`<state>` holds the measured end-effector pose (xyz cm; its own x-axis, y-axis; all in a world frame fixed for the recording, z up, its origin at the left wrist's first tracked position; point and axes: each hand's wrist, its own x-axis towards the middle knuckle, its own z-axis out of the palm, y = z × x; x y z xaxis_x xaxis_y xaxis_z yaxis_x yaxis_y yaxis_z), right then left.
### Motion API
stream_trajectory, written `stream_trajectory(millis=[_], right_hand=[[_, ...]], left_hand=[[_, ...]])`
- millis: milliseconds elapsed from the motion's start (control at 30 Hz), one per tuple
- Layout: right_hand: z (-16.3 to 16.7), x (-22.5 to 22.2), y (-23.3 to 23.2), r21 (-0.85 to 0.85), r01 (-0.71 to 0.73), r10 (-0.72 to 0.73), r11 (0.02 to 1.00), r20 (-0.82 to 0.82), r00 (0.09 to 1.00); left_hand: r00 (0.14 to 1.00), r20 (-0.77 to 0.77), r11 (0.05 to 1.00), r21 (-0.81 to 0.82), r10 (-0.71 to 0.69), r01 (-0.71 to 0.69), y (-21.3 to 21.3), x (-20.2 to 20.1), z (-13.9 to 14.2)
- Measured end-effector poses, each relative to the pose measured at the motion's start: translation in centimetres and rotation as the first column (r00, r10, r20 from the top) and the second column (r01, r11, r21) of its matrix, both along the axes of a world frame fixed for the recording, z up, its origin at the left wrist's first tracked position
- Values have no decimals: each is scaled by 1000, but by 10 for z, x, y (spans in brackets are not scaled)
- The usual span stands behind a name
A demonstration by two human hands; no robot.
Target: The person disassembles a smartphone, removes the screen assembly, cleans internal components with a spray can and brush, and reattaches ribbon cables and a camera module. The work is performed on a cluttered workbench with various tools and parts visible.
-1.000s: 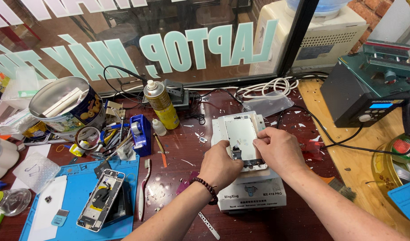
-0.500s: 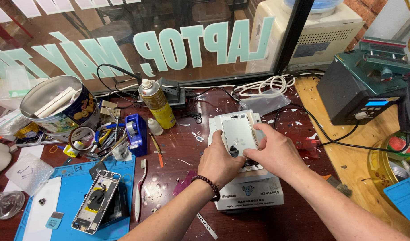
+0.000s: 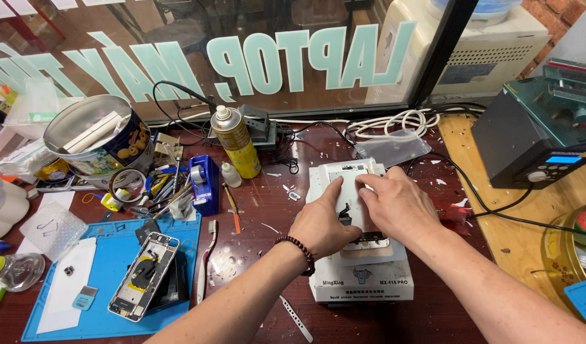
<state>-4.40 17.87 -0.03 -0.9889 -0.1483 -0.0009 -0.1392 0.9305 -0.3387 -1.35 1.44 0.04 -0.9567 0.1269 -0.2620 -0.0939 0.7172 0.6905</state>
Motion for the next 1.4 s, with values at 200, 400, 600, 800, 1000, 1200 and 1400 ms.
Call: stream_trajectory(millis=[200, 400, 600, 800, 1000, 1200, 1400], right_hand=[[6, -7, -6, 13, 20, -21, 1000, 109, 994], [4, -11, -3, 21, 5, -7, 1000, 98, 995], [1, -16, 4, 27, -24, 20, 999, 136, 990], [2, -16, 5, -7, -20, 20, 1000, 137, 990], [6, -9, 9, -92, -68, 65, 993, -38, 997], [6, 1, -1, -264, -288, 307, 920, 31, 951], [8, 5, -3, -256, -220, 258, 941, 125, 958]], left_hand=[[990, 95, 994, -26, -101, 104, -7, -13, 3], [985, 80, 976, -147, -151, 162, -6, -20, 2], [986, 74, 978, -136, -147, 156, -7, -19, 4], [988, 61, 989, -28, -144, 146, -8, -16, 7], [1000, -7, 994, 106, -9, 9, -20, -7, -3], [989, -56, 979, 163, 136, -125, -26, -8, -18], [993, -103, 996, 80, 58, -50, -20, -2, -16]])
